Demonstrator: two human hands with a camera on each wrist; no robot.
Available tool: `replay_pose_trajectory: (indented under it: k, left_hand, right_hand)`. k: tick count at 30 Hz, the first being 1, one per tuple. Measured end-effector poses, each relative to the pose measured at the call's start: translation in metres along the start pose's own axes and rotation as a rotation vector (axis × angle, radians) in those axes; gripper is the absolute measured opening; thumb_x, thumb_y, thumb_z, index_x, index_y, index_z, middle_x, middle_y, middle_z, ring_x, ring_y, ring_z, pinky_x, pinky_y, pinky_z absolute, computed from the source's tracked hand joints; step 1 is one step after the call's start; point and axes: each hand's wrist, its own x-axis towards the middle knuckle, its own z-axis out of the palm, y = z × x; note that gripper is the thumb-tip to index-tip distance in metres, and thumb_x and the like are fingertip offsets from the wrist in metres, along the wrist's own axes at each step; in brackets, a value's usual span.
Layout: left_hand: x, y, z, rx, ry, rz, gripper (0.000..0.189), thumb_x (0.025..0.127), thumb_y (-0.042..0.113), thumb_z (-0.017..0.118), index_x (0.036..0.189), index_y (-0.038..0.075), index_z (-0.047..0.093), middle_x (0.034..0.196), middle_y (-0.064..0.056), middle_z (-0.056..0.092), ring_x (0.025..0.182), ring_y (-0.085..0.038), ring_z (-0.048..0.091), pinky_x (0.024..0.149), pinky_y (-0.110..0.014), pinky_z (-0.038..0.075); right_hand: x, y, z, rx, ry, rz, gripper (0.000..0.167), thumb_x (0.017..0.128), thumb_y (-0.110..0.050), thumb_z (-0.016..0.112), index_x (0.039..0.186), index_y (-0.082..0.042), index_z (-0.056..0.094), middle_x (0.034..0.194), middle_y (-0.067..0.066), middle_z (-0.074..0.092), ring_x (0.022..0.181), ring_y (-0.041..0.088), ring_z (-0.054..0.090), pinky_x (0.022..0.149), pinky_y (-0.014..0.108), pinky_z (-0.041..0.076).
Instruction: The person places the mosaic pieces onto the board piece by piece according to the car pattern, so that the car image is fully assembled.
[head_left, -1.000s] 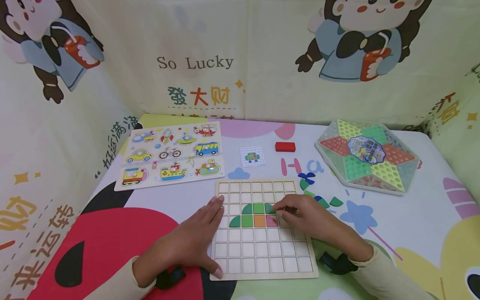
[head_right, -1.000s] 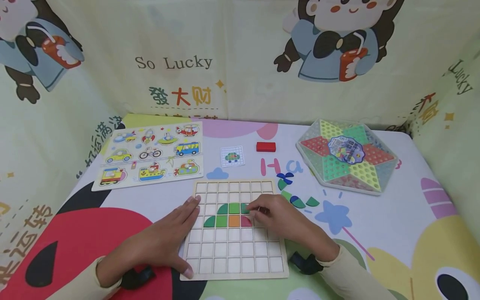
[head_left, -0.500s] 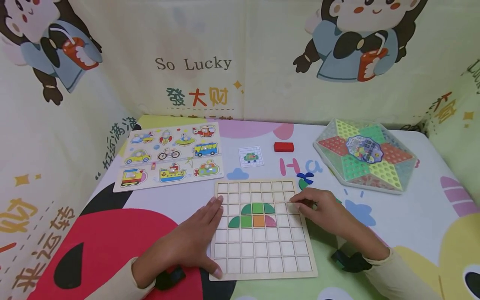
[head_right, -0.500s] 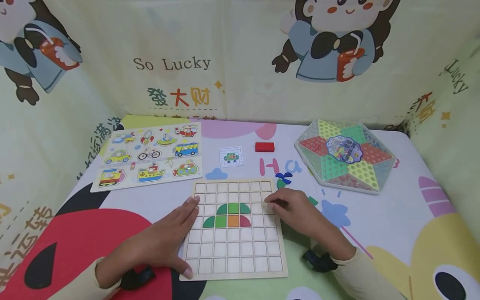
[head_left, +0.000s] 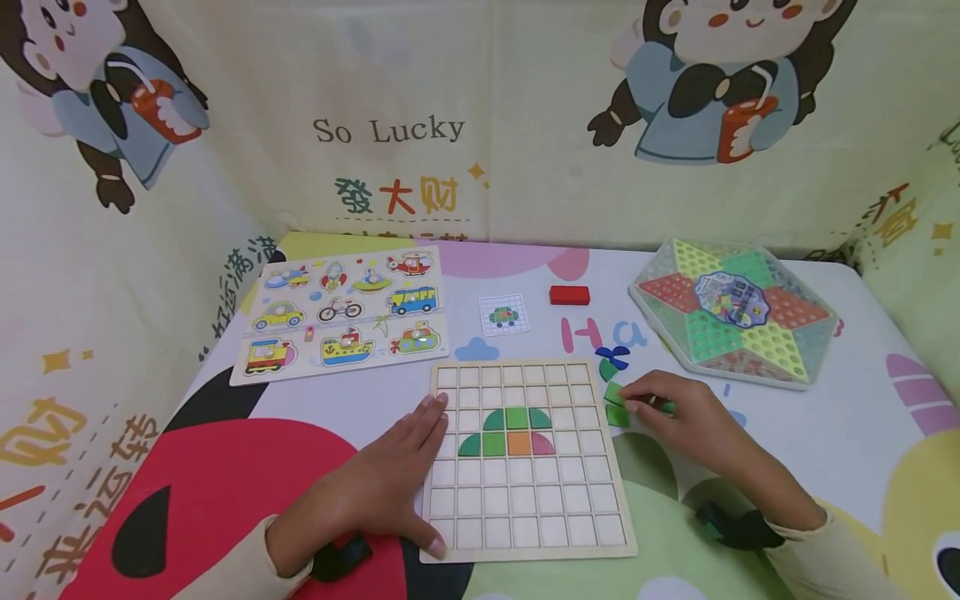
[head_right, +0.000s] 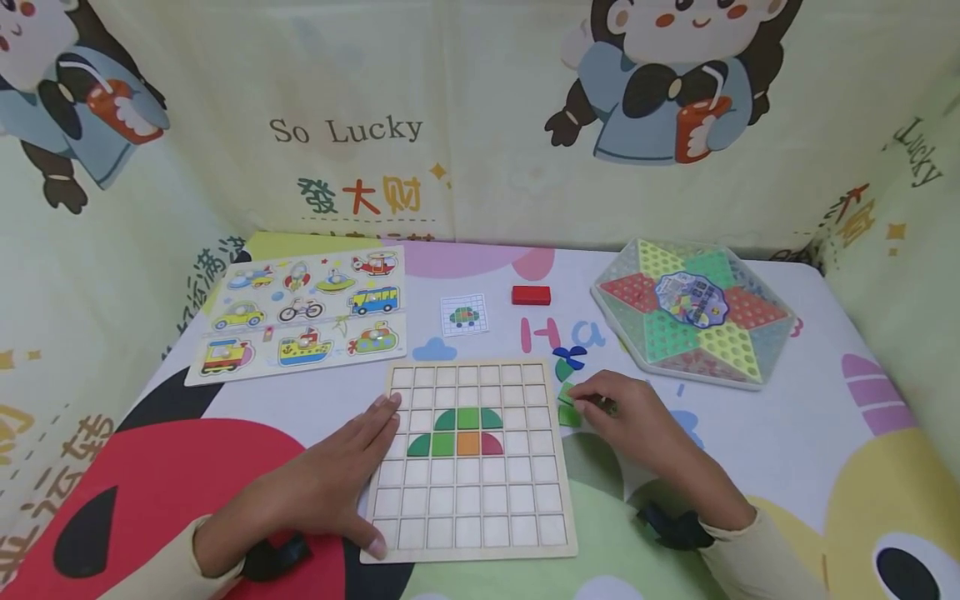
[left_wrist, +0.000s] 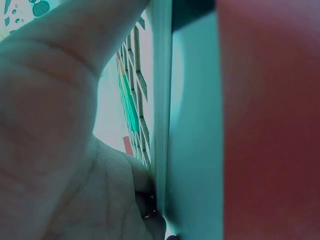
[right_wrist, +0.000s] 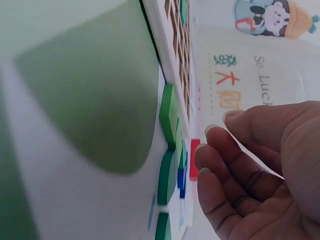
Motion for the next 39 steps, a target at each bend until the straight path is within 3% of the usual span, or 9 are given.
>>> replay_pose_trajectory:
  k: [9,20,29,39]
  left_hand:
    - [-0.001,0.001,0.0,0.021,0.007,0.011,0.133,0.056,0.073,0.077,0.154,0.004,0.02,0.162,-0.01,0.003,0.147,-0.029,-0.001,0.113,-0.05,0.021]
    - [0.0,0.002,0.001,0.018,0.001,0.001,0.132,0.056,0.071,0.078,0.155,0.005,0.02,0.162,-0.01,0.004,0.147,-0.029,0.001,0.113,-0.051,0.022]
    - [0.001,0.001,0.001,0.018,-0.004,-0.001,0.132,0.056,0.072,0.078,0.155,0.005,0.02,0.163,-0.009,0.003,0.147,-0.028,0.0,0.113,-0.051,0.022]
    - [0.001,0.0,0.001,0.006,0.003,0.009,0.132,0.056,0.072,0.077,0.155,0.005,0.02,0.162,-0.009,0.003,0.147,-0.028,0.0,0.113,-0.05,0.022]
  right_hand:
    - [-0.009,0.007,-0.01,-0.138,0.014,0.087,0.025,0.08,0.006,0.074,0.102,-0.006,0.075,0.094,-0.001,0.069,0.074,0.005,0.054,0.059,0.02,0.047]
    - [-0.013,0.015,-0.011,-0.141,-0.041,0.143,0.025,0.081,0.003,0.076,0.104,-0.003,0.074,0.096,0.001,0.068,0.075,0.006,0.055,0.062,0.023,0.049]
    - [-0.014,0.016,-0.008,-0.141,-0.035,0.13,0.027,0.075,0.0,0.082,0.1,-0.004,0.074,0.091,-0.003,0.062,0.072,0.004,0.052,0.061,0.023,0.049]
    - [-0.009,0.013,-0.007,-0.128,-0.12,0.228,0.028,0.078,-0.002,0.08,0.105,-0.003,0.072,0.089,-0.001,0.057,0.071,0.011,0.048,0.057,0.023,0.043]
